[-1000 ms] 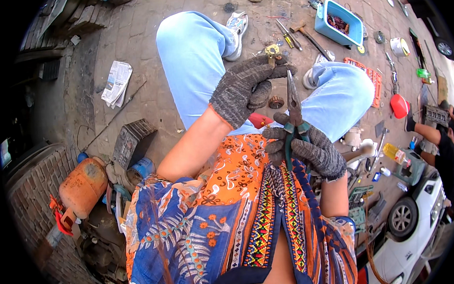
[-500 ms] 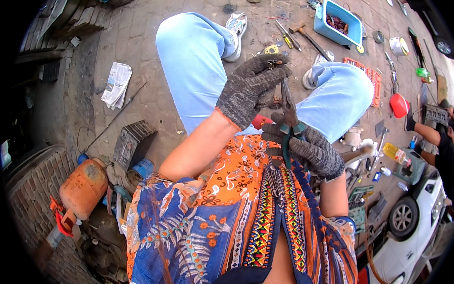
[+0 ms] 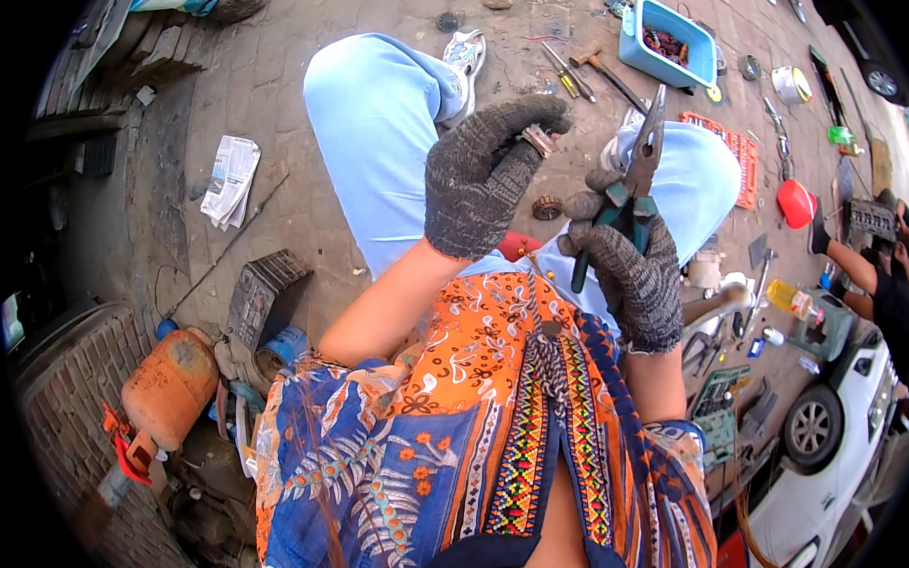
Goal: The person sits on the ground and uses pliers and a screwdriver to disassemble and manipulate small metal lock components. They remove parts from the lock body, place them on the ground, and occasionally pick them up to continue working.
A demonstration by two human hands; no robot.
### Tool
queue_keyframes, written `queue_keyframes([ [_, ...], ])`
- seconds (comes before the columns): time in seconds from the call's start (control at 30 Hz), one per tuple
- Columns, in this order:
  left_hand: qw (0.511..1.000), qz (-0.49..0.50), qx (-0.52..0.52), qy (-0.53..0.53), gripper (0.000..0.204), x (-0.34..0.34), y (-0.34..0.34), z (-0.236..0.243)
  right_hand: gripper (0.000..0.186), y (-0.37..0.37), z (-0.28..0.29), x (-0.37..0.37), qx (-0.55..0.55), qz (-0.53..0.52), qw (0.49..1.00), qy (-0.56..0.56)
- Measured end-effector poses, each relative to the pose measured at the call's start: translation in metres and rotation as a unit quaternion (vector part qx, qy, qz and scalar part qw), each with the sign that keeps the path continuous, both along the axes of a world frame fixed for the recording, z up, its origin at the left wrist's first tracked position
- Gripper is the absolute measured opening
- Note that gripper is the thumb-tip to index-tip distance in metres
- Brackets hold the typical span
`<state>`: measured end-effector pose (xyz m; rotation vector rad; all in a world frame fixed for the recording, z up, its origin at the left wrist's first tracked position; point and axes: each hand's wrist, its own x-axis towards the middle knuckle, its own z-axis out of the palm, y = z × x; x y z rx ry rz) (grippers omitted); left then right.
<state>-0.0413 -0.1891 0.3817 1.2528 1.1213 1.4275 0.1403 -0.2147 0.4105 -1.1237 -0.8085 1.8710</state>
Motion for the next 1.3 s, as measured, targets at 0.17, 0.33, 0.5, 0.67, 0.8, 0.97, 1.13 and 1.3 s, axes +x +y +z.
queue_keyframes([
  [0.17,0.997,-0.012,0.029,0.077,0.030,0.012,-0.006,-0.001,0.045,0.012,0.001,-0.019,0.045,-0.074,0.995,-0.054],
  [0.33,0.970,-0.021,0.080,0.228,0.039,0.011,-0.007,0.010,0.045,0.016,0.000,-0.024,0.038,-0.106,0.992,-0.055],
  [0.5,0.991,0.021,0.068,0.112,0.037,0.016,-0.007,-0.001,0.045,0.016,-0.007,-0.021,0.063,-0.089,0.993,-0.050],
  [0.67,0.971,-0.017,0.071,0.227,0.040,0.008,-0.005,0.006,0.047,0.017,-0.004,-0.024,0.071,-0.098,0.991,-0.057],
  [0.8,0.965,0.024,0.089,0.245,0.038,0.008,-0.003,0.008,0.048,0.015,-0.003,-0.028,0.108,-0.104,0.984,-0.093],
  [0.97,0.970,-0.044,0.065,0.232,0.031,0.002,-0.005,0.009,0.046,0.012,-0.004,-0.029,0.127,-0.124,0.979,-0.104],
  [1.13,0.986,-0.152,-0.070,-0.018,0.028,0.002,-0.007,0.018,0.045,0.011,-0.002,-0.026,0.173,-0.155,0.957,-0.173],
  [1.3,0.990,-0.110,-0.041,0.077,0.025,-0.002,-0.004,0.016,0.042,0.014,0.003,-0.024,0.130,-0.111,0.979,-0.111],
])
